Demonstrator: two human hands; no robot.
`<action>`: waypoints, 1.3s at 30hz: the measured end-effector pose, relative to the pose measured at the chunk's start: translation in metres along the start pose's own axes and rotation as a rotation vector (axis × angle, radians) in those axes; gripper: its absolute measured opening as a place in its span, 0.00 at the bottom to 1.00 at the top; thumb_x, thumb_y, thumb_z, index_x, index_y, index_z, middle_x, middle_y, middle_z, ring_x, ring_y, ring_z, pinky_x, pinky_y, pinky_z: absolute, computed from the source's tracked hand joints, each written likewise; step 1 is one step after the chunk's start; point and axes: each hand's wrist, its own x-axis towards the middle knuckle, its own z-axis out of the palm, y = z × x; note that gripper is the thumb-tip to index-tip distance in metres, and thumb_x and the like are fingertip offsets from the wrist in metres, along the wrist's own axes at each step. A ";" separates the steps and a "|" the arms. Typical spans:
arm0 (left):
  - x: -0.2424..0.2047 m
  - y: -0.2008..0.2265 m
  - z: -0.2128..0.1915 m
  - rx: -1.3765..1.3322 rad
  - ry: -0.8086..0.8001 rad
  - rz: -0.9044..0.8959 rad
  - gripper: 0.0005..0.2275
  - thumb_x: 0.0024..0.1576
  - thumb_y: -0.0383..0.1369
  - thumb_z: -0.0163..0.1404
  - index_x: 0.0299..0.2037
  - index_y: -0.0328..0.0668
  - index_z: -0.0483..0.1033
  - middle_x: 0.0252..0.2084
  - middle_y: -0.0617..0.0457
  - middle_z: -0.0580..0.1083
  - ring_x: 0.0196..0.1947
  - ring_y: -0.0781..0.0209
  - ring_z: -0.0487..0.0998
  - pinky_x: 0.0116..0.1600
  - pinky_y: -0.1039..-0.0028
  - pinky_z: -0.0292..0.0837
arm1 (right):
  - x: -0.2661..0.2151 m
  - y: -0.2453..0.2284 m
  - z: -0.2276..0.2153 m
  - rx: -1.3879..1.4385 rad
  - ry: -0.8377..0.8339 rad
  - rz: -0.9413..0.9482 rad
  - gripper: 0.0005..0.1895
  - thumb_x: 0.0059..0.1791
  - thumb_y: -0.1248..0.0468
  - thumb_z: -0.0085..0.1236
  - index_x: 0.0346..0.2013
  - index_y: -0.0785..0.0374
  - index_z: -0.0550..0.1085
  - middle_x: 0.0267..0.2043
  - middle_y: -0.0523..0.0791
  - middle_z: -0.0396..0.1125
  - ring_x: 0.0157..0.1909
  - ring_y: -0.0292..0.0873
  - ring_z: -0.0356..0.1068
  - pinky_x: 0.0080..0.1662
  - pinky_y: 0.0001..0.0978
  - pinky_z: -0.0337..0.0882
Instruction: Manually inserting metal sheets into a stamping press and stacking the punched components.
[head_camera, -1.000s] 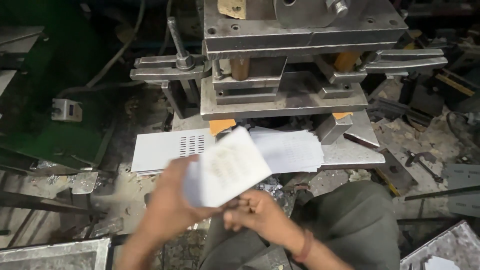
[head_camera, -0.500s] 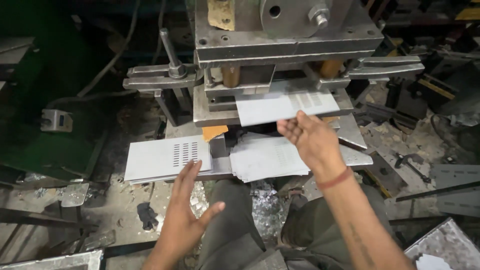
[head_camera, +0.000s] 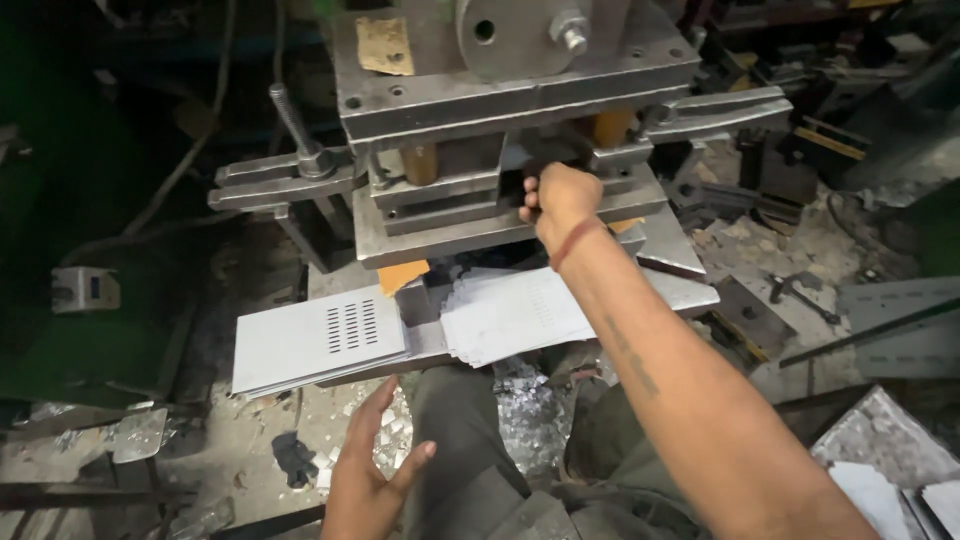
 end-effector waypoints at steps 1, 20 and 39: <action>0.000 -0.005 0.004 -0.001 -0.008 0.005 0.38 0.46 0.27 0.65 0.70 0.46 0.64 0.68 0.51 0.70 0.68 0.54 0.71 0.69 0.63 0.65 | -0.001 -0.001 0.002 0.003 0.007 -0.004 0.09 0.50 0.72 0.41 0.29 0.67 0.71 0.20 0.46 0.64 0.16 0.37 0.55 0.18 0.30 0.60; -0.002 -0.024 0.016 -0.091 -0.097 -0.073 0.35 0.46 0.27 0.65 0.68 0.47 0.68 0.63 0.51 0.78 0.65 0.58 0.79 0.68 0.64 0.71 | -0.006 0.004 -0.002 -0.052 -0.129 -0.009 0.11 0.47 0.76 0.37 0.30 0.74 0.72 0.22 0.49 0.67 0.16 0.40 0.60 0.19 0.33 0.67; 0.174 -0.049 -0.116 1.007 -0.364 0.034 0.68 0.25 0.55 0.77 0.79 0.57 0.47 0.79 0.48 0.53 0.81 0.46 0.44 0.78 0.41 0.41 | 0.004 0.011 0.007 -0.277 -0.066 -0.080 0.16 0.50 0.69 0.35 0.24 0.70 0.70 0.16 0.45 0.63 0.16 0.40 0.70 0.17 0.30 0.79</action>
